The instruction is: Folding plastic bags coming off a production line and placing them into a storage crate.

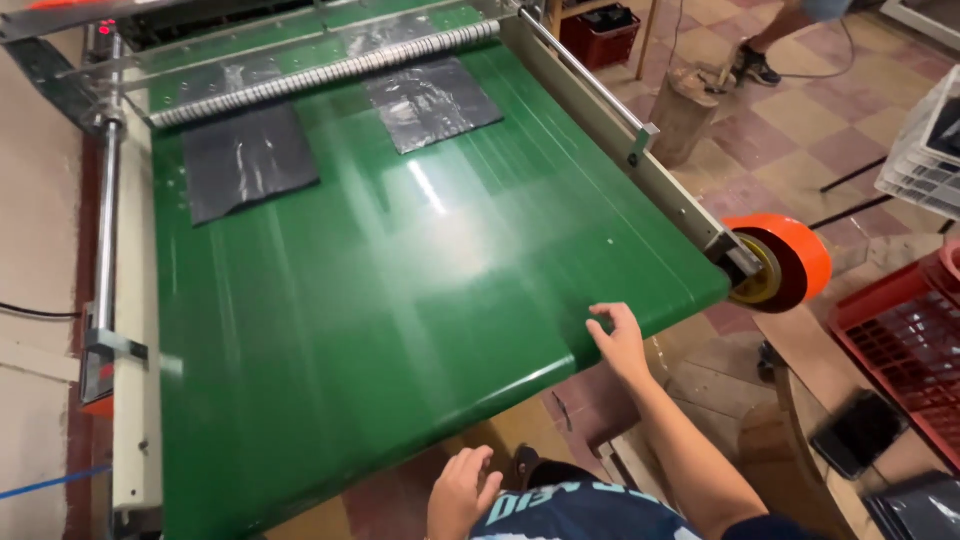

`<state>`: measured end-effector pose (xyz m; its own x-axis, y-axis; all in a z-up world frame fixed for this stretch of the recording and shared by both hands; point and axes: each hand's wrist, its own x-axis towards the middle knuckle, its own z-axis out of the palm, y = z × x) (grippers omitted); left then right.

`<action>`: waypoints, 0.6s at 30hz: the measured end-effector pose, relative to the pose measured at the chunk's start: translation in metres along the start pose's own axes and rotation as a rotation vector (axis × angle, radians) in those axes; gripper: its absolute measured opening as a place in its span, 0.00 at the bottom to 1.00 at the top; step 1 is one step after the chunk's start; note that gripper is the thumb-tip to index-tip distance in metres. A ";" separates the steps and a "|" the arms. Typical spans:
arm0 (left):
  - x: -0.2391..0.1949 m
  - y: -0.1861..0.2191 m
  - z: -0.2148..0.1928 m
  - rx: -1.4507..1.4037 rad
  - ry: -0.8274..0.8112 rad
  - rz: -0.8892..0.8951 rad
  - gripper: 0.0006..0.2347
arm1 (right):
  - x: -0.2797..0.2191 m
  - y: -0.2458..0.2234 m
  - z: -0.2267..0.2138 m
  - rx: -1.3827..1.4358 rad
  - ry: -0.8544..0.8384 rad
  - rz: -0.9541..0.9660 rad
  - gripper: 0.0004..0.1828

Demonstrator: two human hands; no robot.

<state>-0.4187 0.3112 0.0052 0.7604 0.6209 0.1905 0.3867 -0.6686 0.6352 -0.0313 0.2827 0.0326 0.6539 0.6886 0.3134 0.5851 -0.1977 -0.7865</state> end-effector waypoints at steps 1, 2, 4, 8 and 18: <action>0.006 0.000 0.000 -0.004 -0.011 -0.001 0.13 | 0.006 0.003 0.000 -0.004 0.000 0.011 0.12; 0.013 0.000 0.000 0.064 0.009 0.041 0.13 | 0.014 0.007 -0.001 -0.011 0.000 0.041 0.15; 0.026 0.006 -0.003 0.131 0.016 0.087 0.14 | 0.028 0.016 -0.002 -0.018 0.002 0.082 0.18; 0.054 0.019 -0.009 0.260 -0.038 0.049 0.18 | 0.055 0.034 -0.005 -0.087 -0.023 0.176 0.26; 0.103 0.050 0.006 0.520 0.144 0.302 0.22 | 0.116 0.037 -0.016 -0.379 -0.133 0.470 0.38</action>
<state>-0.3179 0.3392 0.0521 0.8118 0.3978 0.4276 0.3965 -0.9130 0.0966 0.0743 0.3441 0.0486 0.8317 0.5443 -0.1091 0.3948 -0.7181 -0.5731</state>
